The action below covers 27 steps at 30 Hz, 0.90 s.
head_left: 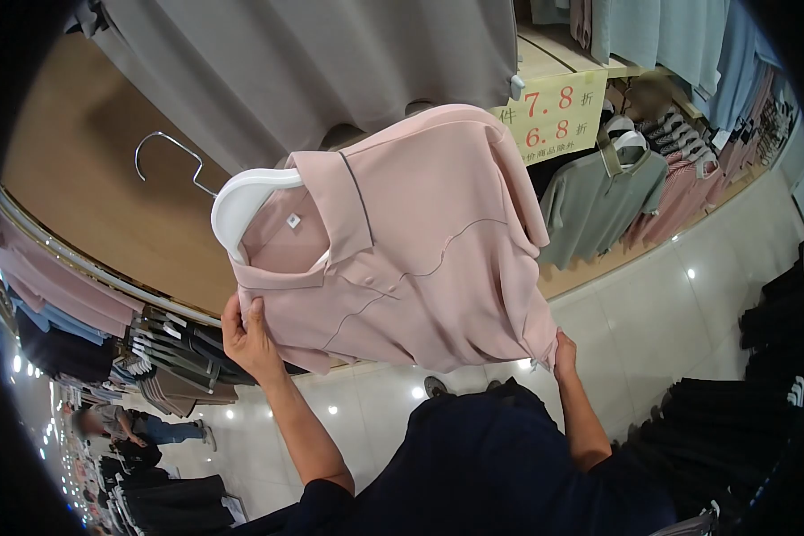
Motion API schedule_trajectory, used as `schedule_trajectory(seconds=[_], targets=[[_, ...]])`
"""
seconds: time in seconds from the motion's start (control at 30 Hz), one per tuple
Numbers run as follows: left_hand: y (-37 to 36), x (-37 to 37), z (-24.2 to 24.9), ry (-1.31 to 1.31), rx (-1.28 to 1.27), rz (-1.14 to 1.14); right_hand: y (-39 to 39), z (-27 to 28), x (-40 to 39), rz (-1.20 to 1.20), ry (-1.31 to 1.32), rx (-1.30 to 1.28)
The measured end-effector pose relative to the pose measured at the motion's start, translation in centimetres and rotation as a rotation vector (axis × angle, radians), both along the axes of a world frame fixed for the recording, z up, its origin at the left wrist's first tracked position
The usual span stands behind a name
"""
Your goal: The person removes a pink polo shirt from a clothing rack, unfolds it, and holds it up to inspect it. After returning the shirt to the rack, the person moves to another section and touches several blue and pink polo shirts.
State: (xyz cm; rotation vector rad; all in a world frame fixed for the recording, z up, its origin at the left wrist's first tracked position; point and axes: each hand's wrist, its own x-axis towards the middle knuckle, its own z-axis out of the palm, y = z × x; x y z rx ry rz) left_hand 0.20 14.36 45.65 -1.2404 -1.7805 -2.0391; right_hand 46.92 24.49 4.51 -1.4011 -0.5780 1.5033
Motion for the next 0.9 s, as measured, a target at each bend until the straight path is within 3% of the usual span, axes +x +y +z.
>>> schedule_trajectory(seconds=[0.37, 0.67, 0.9], targets=[[0.0, -0.5, -0.4, 0.023, -0.018, 0.008, 0.5, -1.3, -0.1, -0.076, 0.106, 0.010], [0.1, -0.6, -0.5, -0.008, -0.012, 0.009, 0.8, -1.8, -0.1, 0.005, -0.032, 0.009], [0.2, -0.3, -0.4, -0.014, -0.005, 0.021, 0.9, -0.7, -0.9, -0.056, 0.003, 0.011]])
